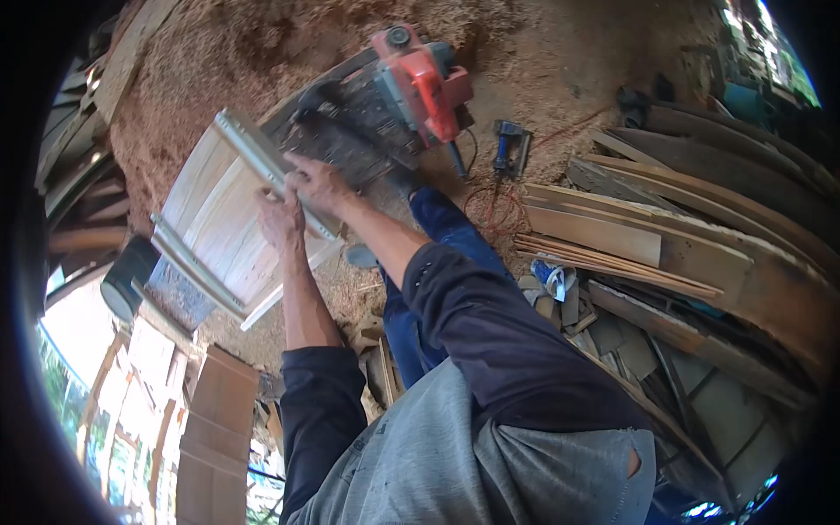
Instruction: The person attaches metal drawer slides to the sides of a wooden drawer using a power drill and screws.
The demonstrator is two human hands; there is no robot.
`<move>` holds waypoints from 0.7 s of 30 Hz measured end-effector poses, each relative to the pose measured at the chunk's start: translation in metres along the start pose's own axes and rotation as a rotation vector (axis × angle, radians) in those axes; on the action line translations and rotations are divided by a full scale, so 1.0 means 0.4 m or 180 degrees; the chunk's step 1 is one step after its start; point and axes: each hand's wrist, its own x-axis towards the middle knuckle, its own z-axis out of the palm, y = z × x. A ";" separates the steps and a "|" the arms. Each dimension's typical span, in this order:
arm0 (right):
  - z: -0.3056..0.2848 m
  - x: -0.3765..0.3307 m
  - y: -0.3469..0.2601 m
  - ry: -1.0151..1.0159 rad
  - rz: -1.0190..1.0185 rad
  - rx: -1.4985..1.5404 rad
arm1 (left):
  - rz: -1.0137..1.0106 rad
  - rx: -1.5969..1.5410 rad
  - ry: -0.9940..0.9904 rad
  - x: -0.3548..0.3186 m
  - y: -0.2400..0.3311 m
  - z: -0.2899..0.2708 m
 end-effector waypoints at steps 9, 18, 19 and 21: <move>-0.265 -0.238 0.031 -0.0839 0.0092 -0.0808 | -0.0856 -0.0309 0.0475 -0.277 -0.256 -0.207; -0.544 -0.505 0.027 -0.3096 0.0098 -0.3599 | -0.1477 -0.0900 -0.1110 -1.059 -0.504 0.035; -0.495 -0.518 -0.007 -0.3081 0.0432 -0.3722 | -0.1854 -0.1105 -0.1208 -1.183 -0.522 0.099; -0.469 -0.432 -0.026 -0.3335 -0.0196 -0.3977 | -0.2247 -0.1530 -0.1069 -1.300 -0.532 0.199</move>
